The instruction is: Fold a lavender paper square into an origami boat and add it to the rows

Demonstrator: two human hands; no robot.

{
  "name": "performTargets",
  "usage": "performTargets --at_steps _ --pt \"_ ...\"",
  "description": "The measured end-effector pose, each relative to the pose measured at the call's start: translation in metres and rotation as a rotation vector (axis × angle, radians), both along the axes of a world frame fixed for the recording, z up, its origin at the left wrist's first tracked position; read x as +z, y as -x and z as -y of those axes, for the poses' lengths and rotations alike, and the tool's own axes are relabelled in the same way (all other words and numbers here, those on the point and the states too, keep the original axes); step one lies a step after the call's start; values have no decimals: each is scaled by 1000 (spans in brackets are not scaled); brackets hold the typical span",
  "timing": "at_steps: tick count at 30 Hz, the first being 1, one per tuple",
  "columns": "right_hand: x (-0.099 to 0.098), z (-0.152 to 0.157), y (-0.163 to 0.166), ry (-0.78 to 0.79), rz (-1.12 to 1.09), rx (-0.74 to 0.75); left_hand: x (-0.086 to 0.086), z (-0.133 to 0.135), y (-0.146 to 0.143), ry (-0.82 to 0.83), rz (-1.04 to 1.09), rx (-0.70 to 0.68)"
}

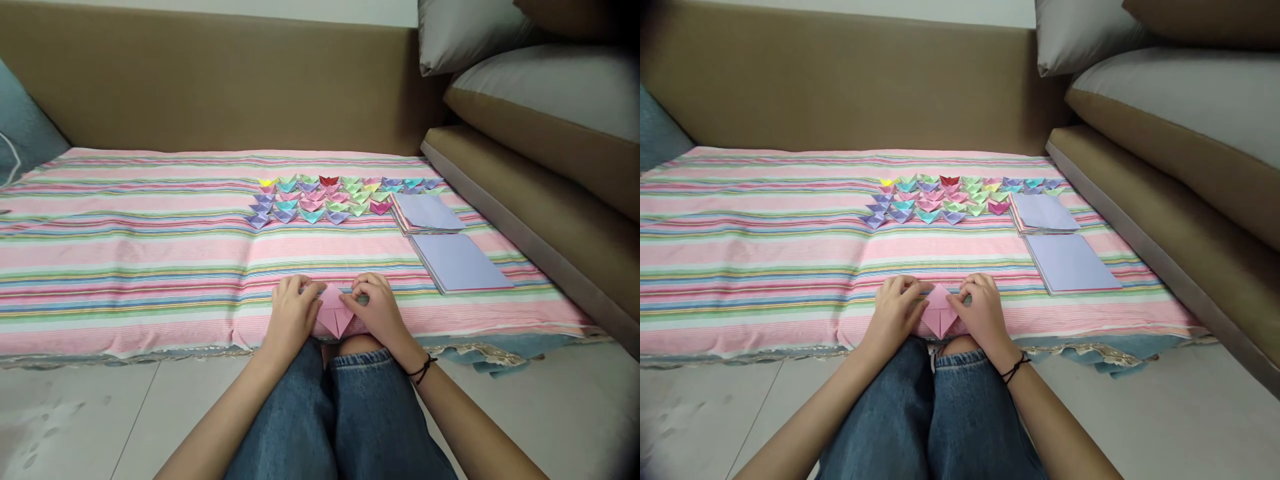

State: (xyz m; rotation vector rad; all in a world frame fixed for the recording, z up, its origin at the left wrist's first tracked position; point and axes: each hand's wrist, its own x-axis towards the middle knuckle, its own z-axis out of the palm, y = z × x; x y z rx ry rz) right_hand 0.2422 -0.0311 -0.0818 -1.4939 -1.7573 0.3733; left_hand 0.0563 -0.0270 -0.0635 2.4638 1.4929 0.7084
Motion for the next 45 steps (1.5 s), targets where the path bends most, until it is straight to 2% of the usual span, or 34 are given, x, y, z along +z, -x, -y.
performTargets --at_steps 4,22,28,33,39,45 --pt "-2 -1 -2 -31 4 7 -5 -2 -1 -22 -2 -79" --pt "-2 -1 2 -14 83 1 -3 -2 -4 44 -23 -13" --pt "3 -4 6 63 78 -55 -3 -2 -5 41 -19 -8" --pt "10 -11 -9 203 -37 69 -1 -1 -6 40 -30 -2" --pt "22 -13 -26 249 -115 225 -1 -1 -6 40 -39 5" --pt "25 -7 -24 141 -208 344 -2 -2 -6 47 -27 10"
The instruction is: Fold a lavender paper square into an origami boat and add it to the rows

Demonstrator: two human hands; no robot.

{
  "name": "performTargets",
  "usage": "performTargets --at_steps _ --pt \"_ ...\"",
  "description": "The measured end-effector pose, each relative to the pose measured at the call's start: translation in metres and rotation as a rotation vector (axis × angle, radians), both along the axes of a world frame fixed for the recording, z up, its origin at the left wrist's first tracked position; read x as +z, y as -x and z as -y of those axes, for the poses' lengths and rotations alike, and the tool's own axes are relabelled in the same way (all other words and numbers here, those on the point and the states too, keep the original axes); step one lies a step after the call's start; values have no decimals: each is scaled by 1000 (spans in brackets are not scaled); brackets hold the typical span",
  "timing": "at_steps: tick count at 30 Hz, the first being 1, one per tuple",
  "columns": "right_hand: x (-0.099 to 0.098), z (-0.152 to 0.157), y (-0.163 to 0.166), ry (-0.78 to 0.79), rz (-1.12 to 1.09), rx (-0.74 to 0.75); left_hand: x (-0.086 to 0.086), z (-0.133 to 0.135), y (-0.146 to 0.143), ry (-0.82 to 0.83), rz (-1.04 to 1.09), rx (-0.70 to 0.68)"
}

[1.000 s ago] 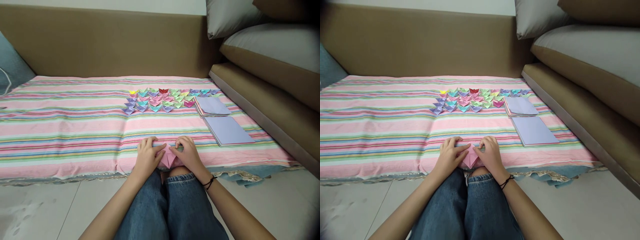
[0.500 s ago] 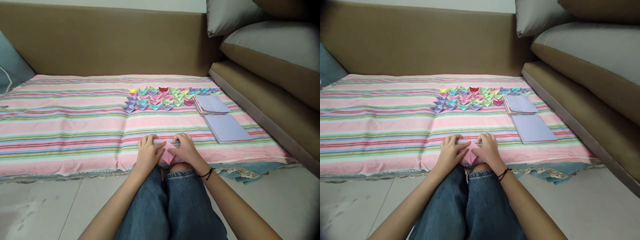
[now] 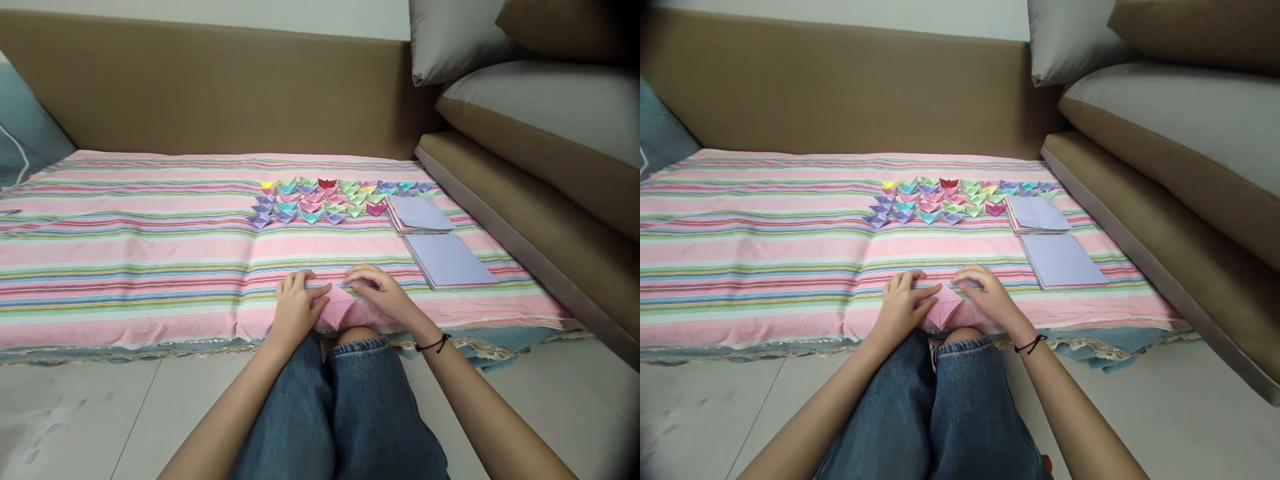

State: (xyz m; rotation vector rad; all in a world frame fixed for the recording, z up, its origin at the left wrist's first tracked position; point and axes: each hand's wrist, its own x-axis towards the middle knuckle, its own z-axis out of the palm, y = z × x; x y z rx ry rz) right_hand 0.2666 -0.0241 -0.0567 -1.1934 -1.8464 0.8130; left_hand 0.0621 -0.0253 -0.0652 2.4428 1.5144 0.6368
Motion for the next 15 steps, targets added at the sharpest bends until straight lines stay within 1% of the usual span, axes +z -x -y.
performTargets --at_steps 4,6,10,15 --pt "-12 -2 9 -95 182 -18 -1 0 0 2 7 3" --pt "-17 -4 11 -131 234 -32 -1 0 0 2 7 3" --pt "-24 -6 10 -167 256 -36 -3 0 1 -4 -7 15" --pt "-26 -6 8 -173 272 -37 -4 0 1 -14 -49 26"
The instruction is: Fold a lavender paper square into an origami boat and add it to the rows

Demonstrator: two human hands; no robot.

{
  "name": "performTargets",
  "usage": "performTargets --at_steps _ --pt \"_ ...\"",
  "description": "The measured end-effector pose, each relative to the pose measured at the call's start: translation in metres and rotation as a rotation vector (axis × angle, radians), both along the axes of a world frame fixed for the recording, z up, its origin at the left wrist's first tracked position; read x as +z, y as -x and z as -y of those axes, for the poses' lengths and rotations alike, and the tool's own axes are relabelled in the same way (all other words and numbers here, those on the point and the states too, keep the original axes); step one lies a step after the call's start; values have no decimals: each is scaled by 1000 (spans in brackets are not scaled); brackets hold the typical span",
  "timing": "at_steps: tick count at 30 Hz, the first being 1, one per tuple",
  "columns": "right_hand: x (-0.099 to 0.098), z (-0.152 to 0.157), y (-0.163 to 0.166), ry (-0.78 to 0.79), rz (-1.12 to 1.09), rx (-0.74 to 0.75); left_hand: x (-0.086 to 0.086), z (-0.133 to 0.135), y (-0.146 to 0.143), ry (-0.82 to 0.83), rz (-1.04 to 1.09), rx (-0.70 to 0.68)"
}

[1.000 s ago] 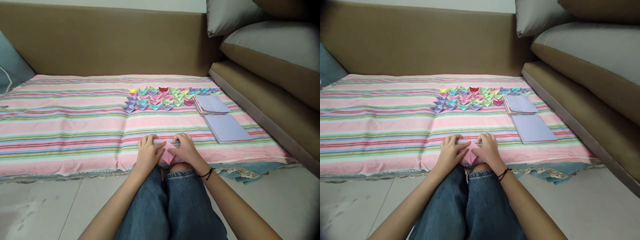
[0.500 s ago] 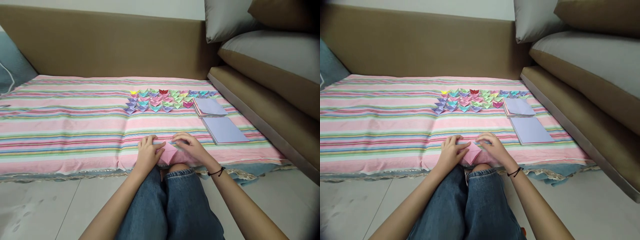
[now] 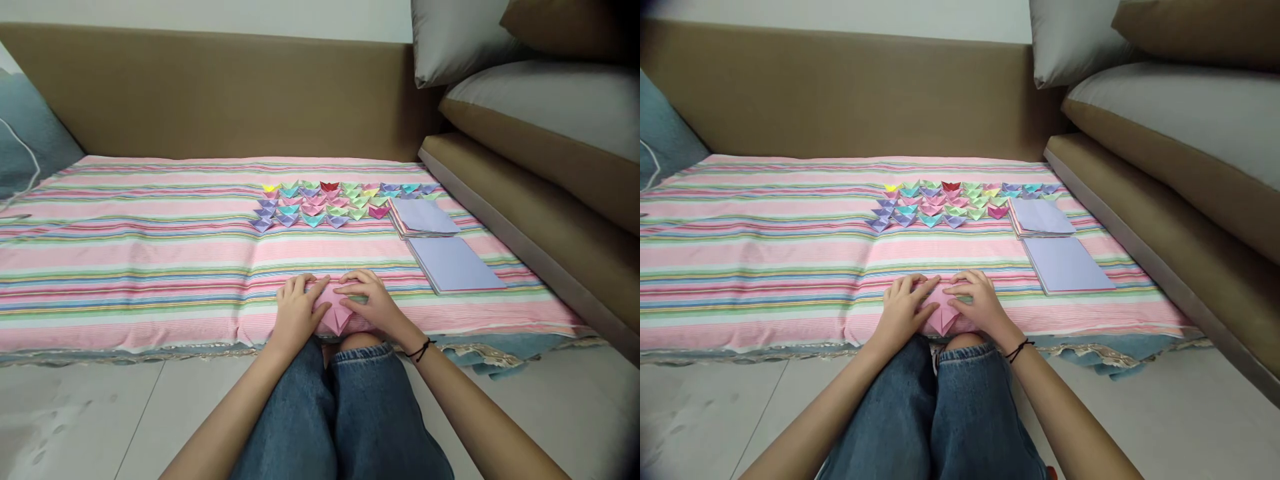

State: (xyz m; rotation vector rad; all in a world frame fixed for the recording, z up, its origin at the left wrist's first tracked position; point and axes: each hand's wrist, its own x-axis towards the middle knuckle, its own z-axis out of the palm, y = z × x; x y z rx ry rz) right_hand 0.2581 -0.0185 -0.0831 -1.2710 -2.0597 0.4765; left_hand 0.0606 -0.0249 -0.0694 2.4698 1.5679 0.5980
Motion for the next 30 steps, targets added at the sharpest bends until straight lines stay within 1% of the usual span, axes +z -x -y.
performTargets --at_steps 3,10,14,18,25,27,30 --pt "0 0 1 2 16 -6 1 1 -3 10 -11 21" --pt "2 0 2 18 29 -13 8 1 -14 81 9 134" --pt "3 0 1 42 32 -8 7 0 -11 139 105 229" --pt "4 -1 1 53 29 -4 8 3 -2 161 146 331" --pt "6 0 2 59 34 -3 15 6 11 198 187 332" --pt "6 0 2 58 37 -2 17 6 11 206 200 308" --pt "6 0 2 53 31 -11 15 8 10 206 244 226"
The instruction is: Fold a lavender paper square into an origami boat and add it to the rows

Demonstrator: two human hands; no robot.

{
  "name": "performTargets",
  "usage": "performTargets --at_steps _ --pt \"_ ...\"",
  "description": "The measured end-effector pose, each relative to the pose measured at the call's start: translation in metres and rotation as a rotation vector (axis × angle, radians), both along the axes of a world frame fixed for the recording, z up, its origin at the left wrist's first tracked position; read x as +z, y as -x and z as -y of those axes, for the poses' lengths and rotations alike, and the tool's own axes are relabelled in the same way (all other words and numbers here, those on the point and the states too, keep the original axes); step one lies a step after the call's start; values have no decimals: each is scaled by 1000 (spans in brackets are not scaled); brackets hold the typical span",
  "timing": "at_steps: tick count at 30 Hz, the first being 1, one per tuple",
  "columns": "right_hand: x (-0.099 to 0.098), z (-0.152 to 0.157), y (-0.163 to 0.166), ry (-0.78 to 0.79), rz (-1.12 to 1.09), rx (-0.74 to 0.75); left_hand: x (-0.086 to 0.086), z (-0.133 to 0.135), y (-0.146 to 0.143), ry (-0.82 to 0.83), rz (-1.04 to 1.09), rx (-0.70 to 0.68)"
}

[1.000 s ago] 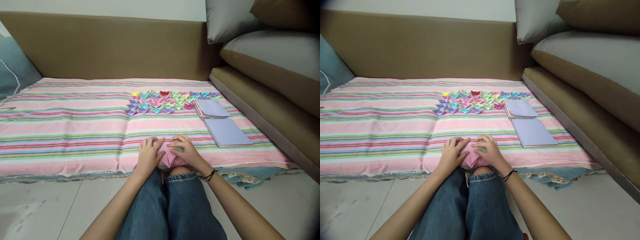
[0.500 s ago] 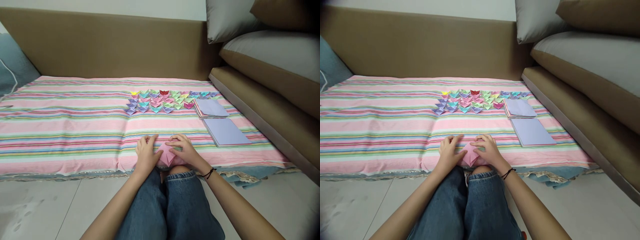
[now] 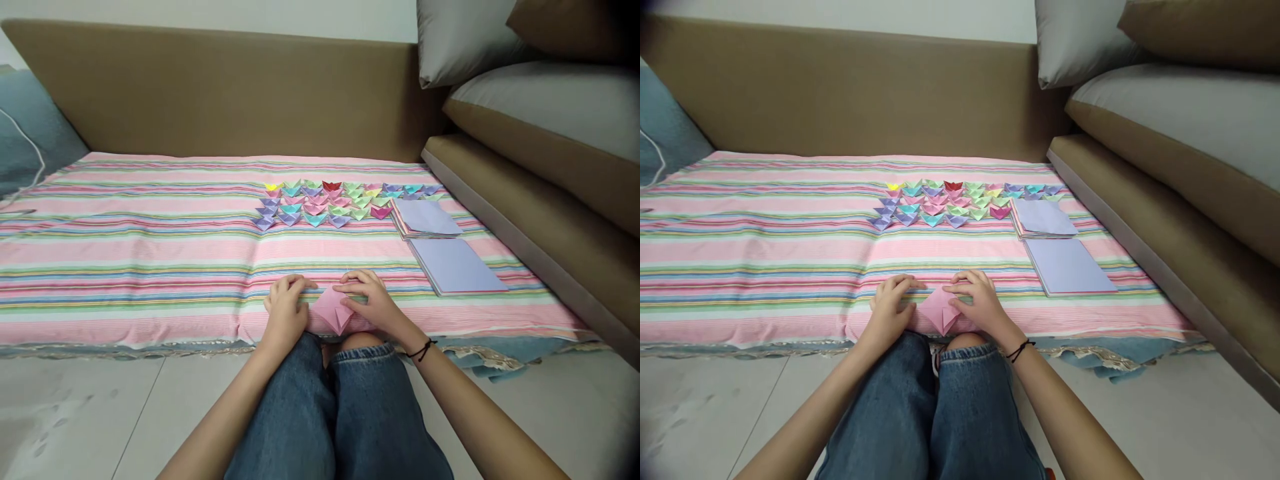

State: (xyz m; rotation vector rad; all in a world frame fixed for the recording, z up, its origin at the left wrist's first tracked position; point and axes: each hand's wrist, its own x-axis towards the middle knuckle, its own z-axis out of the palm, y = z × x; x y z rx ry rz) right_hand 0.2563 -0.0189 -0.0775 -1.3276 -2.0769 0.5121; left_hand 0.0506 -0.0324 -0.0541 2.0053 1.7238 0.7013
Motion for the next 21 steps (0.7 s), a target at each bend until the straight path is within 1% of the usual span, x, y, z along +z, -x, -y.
performTargets --at_steps 3,6,9,11,14,16,17,19,21 --pt "0 2 0 -4 -25 -5 -6 1 1 -53 29 -56" --pt "0 4 1 -36 -55 -11 -13 1 2 -108 0 -76" --pt "2 8 4 -58 -82 -13 -15 1 1 -123 -29 -103" --pt "5 11 7 -25 -117 -8 -13 1 0 -112 -26 -116" --pt "13 16 13 106 -241 15 -8 2 -1 -96 48 -134" --pt "20 20 16 206 -377 28 -4 3 -2 -63 192 -182" --pt "24 22 18 252 -454 27 -2 4 -2 -16 299 -205" --pt "33 27 21 332 -598 7 3 7 -3 121 575 -222" --pt "41 31 24 401 -703 -9 10 11 -6 243 842 -190"
